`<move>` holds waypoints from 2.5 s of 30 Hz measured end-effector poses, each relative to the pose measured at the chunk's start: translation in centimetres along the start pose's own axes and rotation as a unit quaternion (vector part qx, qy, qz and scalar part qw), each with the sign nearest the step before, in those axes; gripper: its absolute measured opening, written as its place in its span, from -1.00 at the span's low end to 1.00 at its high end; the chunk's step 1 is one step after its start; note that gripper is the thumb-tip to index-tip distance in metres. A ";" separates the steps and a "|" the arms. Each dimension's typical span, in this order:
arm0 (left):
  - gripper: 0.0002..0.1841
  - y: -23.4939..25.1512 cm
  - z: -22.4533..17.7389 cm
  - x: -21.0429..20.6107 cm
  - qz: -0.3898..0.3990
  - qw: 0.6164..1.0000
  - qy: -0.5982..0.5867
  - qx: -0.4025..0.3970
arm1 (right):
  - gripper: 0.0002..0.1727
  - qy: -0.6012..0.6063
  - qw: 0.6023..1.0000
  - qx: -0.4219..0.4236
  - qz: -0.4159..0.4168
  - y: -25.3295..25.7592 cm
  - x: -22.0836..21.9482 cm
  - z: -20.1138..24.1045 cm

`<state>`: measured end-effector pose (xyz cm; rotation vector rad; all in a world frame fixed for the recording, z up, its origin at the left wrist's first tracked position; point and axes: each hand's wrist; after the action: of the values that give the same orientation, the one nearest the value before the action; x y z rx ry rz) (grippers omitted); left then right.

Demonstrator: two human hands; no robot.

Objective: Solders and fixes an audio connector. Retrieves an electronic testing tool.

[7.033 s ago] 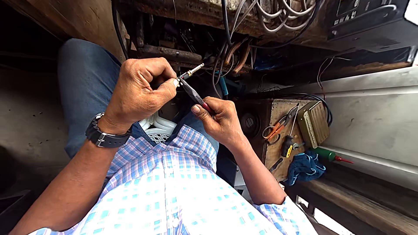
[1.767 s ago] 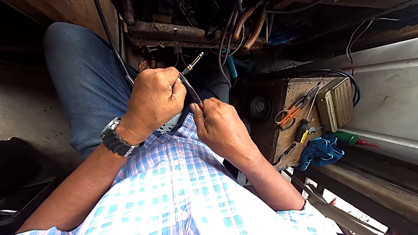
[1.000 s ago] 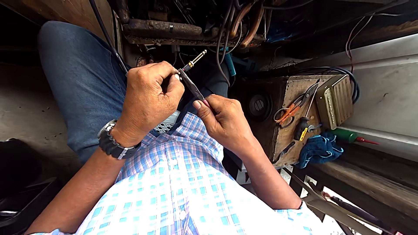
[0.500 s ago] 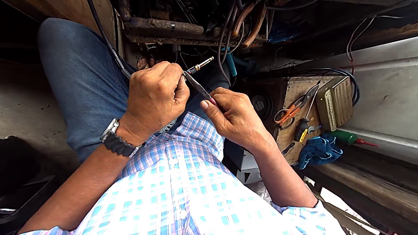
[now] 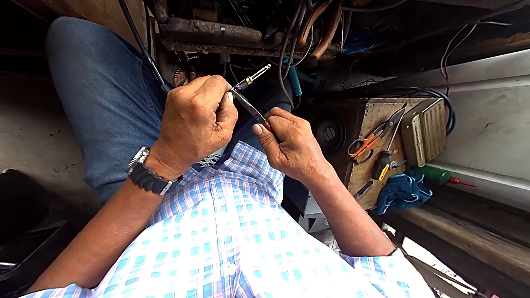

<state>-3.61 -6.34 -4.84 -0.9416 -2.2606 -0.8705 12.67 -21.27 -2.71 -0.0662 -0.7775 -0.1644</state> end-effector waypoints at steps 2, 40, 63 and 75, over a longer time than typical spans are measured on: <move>-0.74 0.0 0.0 0.3 0.011 0.999 -0.024 0.023 | -0.59 0.023 1.000 -0.007 -0.008 0.1 0.0 0.0; -0.73 0.6 0.9 0.7 0.049 0.980 -0.190 0.041 | -0.64 -0.024 0.993 0.102 -0.062 0.8 -1.5 -3.2; -0.77 0.3 0.1 -0.7 -0.024 0.989 -0.133 0.059 | -0.66 0.118 0.991 0.007 -0.058 0.3 -1.8 -2.1; -0.76 0.4 0.1 -0.7 -0.003 0.991 -0.128 0.034 | -0.60 0.069 0.993 0.055 -0.073 0.3 -1.7 -3.4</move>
<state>-2.90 -6.38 -5.25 -1.0677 -2.4934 -0.7048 13.92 -21.21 -6.34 0.1063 -0.6516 -0.2608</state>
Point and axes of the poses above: each hand's wrist, its own y-axis towards the middle knuckle, its own x-axis out of the back of the hand, z = x × y, and after that the axes turned 3 degrees about -x, right-handed
